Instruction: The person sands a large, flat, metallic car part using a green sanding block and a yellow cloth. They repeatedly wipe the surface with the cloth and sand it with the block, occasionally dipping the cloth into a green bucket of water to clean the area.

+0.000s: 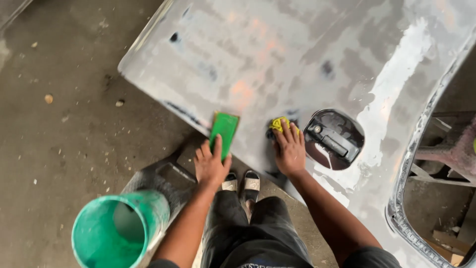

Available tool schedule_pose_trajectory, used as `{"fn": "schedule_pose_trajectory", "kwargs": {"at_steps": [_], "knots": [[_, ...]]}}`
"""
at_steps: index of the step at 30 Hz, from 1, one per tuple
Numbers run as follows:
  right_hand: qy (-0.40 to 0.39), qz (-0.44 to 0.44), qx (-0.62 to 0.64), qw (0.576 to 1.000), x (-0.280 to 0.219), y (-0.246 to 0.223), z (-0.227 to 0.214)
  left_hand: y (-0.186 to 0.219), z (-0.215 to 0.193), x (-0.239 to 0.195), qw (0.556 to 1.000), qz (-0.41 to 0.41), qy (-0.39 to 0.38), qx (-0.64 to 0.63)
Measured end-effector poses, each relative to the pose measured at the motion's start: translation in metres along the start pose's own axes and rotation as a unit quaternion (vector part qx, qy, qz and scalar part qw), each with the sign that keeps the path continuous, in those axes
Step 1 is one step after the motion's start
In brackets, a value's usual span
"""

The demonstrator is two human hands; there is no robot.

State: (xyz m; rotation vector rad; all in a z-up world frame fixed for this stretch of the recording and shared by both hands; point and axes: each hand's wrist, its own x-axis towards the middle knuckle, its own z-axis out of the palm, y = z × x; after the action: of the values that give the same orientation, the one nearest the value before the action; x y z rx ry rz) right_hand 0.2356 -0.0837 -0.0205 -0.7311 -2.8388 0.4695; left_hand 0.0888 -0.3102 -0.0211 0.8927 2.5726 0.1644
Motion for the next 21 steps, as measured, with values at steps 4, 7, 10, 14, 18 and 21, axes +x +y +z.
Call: {"fn": "schedule_pose_trajectory", "kwargs": {"at_steps": [4, 7, 10, 14, 18, 21], "knots": [[-0.011, -0.065, -0.031, 0.997, -0.029, -0.056, 0.021, -0.016, 0.003, -0.017, 0.991, -0.052, 0.123, 0.002], [-0.064, -0.097, 0.023, 0.993, -0.044, -0.098, 0.044, -0.023, 0.021, -0.031, 0.985, -0.096, 0.128, -0.067], [0.015, -0.101, 0.180, 0.978, -0.044, -0.135, 0.083, -0.050, 0.035, -0.052, 0.947, -0.091, 0.240, -0.193], [-0.189, 0.221, 0.705, 0.647, -0.042, -0.206, 0.097, -0.098, -0.003, -0.113, 0.554, -0.208, 0.127, -0.796], [-0.272, 0.203, 0.742, 0.578, -0.064, -0.297, 0.091, -0.171, 0.003, -0.183, 0.320, -0.190, 0.111, -0.922], [-0.309, 0.146, 0.727, 0.596, -0.091, -0.364, 0.094, -0.211, -0.022, -0.250, 0.298, -0.217, 0.136, -0.920]]}}
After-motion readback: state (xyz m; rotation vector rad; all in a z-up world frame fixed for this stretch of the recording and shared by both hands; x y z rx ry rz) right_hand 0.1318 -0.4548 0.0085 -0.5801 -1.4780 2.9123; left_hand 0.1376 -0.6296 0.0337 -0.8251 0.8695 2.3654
